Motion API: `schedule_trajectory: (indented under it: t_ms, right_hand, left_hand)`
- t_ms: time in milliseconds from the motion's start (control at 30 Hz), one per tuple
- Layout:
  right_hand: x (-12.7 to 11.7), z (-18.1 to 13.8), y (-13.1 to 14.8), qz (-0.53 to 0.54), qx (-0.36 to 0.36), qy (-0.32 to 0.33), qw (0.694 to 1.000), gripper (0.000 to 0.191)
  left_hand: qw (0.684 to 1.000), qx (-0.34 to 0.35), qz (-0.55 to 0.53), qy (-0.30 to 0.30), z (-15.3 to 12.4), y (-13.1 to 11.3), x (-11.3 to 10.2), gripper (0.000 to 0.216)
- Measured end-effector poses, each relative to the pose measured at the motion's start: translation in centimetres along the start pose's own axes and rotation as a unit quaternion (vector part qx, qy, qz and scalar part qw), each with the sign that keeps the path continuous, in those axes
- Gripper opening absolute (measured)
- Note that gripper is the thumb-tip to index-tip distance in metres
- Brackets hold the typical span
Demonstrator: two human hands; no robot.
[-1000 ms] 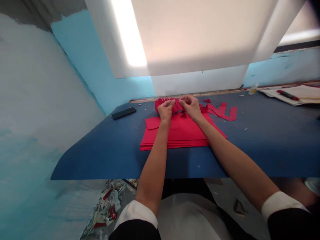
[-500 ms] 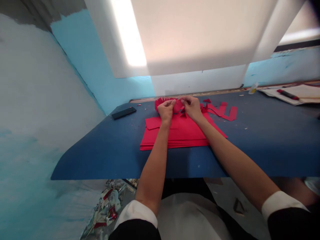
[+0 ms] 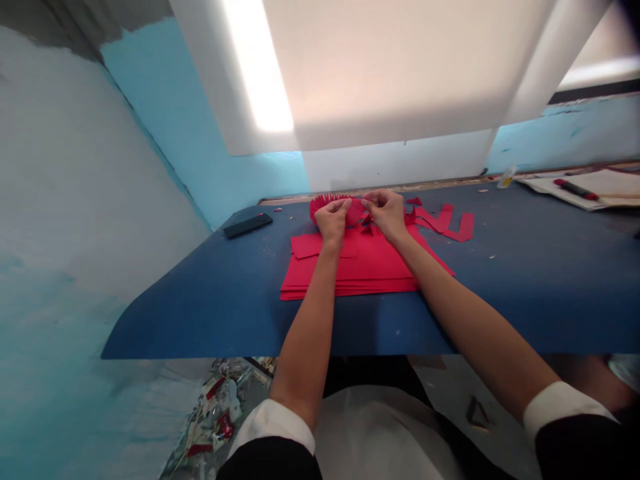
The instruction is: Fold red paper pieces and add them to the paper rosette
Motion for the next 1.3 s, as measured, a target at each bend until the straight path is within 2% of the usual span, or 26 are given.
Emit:
schedule_trajectory:
  t_ms: [200,433,667,800,967,1100,1300]
  right_hand:
    - [0.2,0.1,0.1,-0.022,0.001,0.041,0.999,0.011]
    - [0.5,0.0,0.6,-0.039,-0.006,0.069,0.997,0.017]
    - [0.9,-0.5,-0.1,0.064,0.063,0.076,0.993,0.040]
    - [0.8,-0.6,-0.2,0.103,0.089,0.053,0.989,0.034]
    - [1.0,-0.5,0.2,0.073,0.065,0.064,0.993,0.024]
    - [1.1,-0.4,0.3,0.032,0.033,0.087,0.995,0.029]
    - [1.0,-0.2,0.9,-0.013,-0.007,0.078,0.997,0.026]
  left_hand:
    - [0.999,0.027,0.029,0.004,0.3,-0.1,0.0,0.008]
    - [0.996,0.046,0.062,0.040,-0.1,-0.5,0.6,0.010]
    - [0.993,0.068,0.057,0.084,-0.5,-0.8,1.3,0.013]
    - [0.993,0.060,0.063,0.080,-0.4,-0.6,1.2,0.015]
    - [0.991,0.076,0.074,0.077,-0.4,-0.9,1.0,0.014]
    - [0.990,0.078,0.089,0.080,-0.5,-0.9,1.0,0.017]
    - [0.985,0.098,0.114,0.088,-0.6,-1.2,1.3,0.021]
Point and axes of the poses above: each hand's wrist, its own z-axis towards the middle knuckle, its own x-axis out of the palm, y = z × x, the point moved 7 cm from there along z, towards the middle knuckle, and after that the axes turned 7 degrees about -x, right-handed, at the moved point
